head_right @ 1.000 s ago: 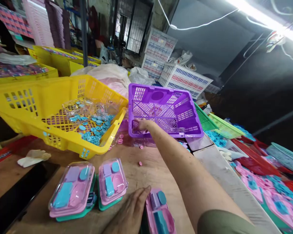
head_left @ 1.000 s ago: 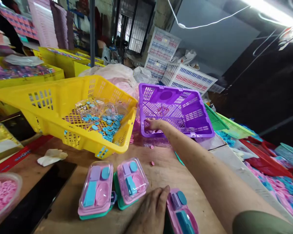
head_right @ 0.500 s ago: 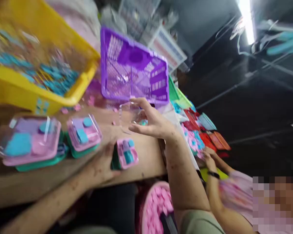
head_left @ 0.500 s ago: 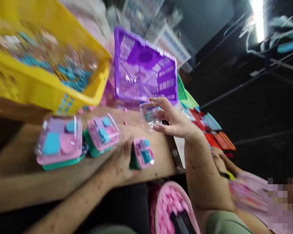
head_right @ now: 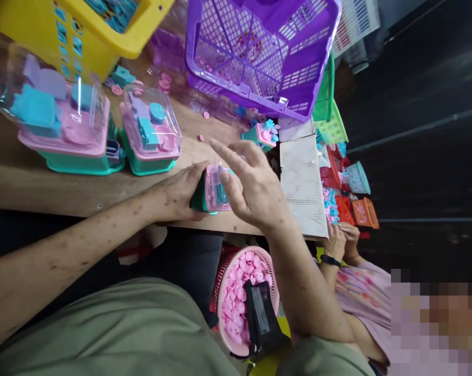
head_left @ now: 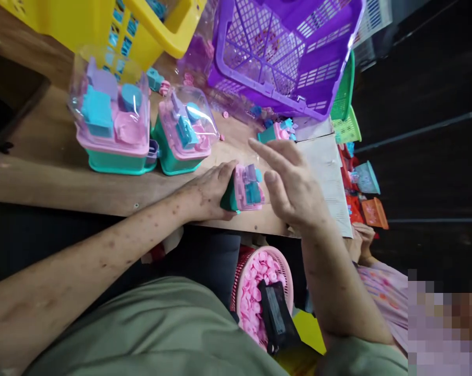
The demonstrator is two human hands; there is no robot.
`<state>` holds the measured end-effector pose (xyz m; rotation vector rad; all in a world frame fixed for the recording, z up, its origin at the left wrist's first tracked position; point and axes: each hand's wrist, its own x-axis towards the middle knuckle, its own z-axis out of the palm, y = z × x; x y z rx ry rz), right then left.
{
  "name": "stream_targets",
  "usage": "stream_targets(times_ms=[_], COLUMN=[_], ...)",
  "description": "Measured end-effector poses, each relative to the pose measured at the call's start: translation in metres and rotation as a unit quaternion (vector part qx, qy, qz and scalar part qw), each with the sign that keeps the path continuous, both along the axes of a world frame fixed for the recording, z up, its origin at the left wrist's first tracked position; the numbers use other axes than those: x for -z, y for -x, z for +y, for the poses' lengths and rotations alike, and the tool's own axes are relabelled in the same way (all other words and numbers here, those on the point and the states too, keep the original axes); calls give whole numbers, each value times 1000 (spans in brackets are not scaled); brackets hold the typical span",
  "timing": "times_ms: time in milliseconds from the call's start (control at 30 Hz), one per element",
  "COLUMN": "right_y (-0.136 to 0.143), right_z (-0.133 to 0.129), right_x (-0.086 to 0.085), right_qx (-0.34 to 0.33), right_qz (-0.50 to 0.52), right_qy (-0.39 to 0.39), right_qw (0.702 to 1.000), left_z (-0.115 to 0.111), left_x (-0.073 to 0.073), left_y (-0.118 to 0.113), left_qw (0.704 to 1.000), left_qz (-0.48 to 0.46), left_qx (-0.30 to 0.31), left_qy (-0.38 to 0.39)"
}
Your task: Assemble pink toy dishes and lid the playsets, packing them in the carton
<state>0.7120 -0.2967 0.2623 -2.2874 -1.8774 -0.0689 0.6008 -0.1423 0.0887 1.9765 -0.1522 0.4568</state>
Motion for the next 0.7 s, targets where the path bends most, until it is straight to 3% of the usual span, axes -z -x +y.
stream_targets(times_ms=[200,700], right_y=[5,10], right_z=[-7,0], right_x=[24,22], right_qx=[13,10], right_qz=[-45,-51], right_qy=[-8,-8], right_qw=[999,999], left_z=[-2,-3], left_x=[-3,-8], left_y=[1,1], left_qw=[1000,1000], left_qz=[-7,26], left_qx=[-12,-15], left_qy=[-11,2])
